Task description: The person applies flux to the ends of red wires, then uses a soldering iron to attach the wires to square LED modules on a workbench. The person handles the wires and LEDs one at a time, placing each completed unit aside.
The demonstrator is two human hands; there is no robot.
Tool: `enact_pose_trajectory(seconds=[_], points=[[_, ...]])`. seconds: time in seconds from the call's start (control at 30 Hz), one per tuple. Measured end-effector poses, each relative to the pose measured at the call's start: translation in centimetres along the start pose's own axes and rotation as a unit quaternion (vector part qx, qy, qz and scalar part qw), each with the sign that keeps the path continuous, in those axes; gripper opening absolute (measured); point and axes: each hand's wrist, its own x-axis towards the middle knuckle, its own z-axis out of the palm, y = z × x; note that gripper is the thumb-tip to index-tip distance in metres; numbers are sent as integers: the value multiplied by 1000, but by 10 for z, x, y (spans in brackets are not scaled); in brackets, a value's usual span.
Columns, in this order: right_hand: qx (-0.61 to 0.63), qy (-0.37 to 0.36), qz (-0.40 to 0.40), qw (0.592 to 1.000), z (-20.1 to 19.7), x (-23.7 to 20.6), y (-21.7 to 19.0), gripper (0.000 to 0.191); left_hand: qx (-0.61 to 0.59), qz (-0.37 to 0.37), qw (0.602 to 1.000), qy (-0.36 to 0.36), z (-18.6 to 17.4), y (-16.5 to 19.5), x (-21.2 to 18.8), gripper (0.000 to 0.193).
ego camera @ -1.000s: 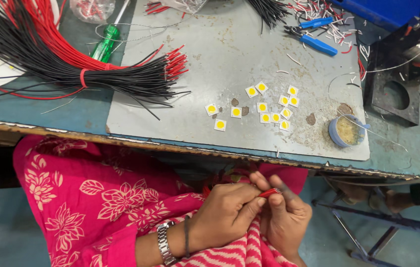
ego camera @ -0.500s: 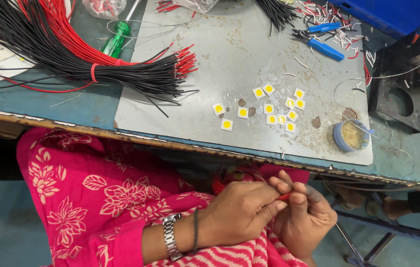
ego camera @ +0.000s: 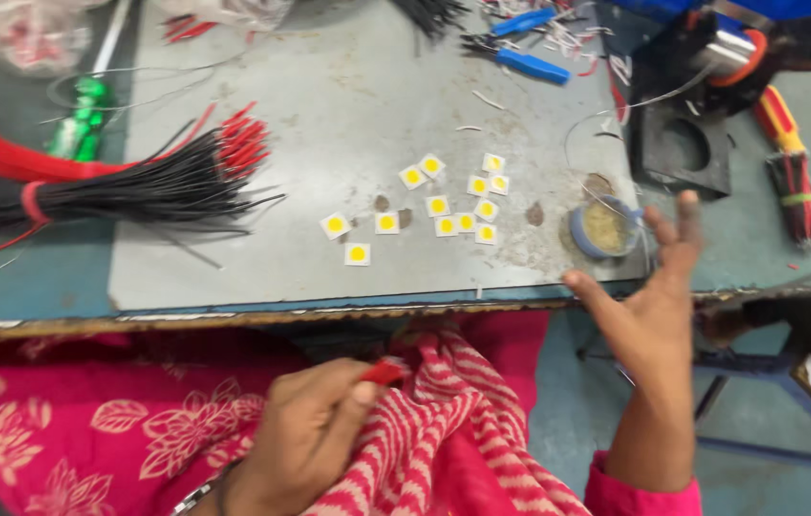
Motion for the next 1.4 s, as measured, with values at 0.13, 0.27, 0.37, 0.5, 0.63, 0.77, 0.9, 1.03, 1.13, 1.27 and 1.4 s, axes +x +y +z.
enact_pose_trajectory(seconds=[0.13,0.27,0.37,0.5,0.63,0.77,0.9,1.03,1.13,1.27,1.4], points=[[-94,78,-56,991,8,-9,11,110,4,-52,998,31,-3,2,-4,17],[-127,170,16,977,1,-23,13,90,-12,-50,998,33,9,5,4,17],[-127,124,-7,984,5,-22,16,98,-31,-57,997,33,13,4,9,18],[-154,76,-44,984,7,-3,15,117,-29,-62,997,35,14,-3,13,17],[-114,49,23,992,5,24,3,128,-29,-62,997,42,16,-10,18,14],[-8,29,17,999,7,11,-17,123,-32,-75,996,33,17,-13,23,10],[128,-36,-83,988,19,-42,-27,126,-63,-39,997,16,22,-8,26,11],[119,-114,-138,976,32,-66,-24,131,-77,-75,994,5,27,2,27,12],[146,-133,-146,969,39,-66,-28,130,-90,-104,990,5,28,7,27,16],[160,-146,-198,956,46,-65,-33,136,-68,-105,992,8,26,8,23,32],[173,-151,-220,948,51,-70,-31,137,-94,-125,988,3,28,8,20,35]])
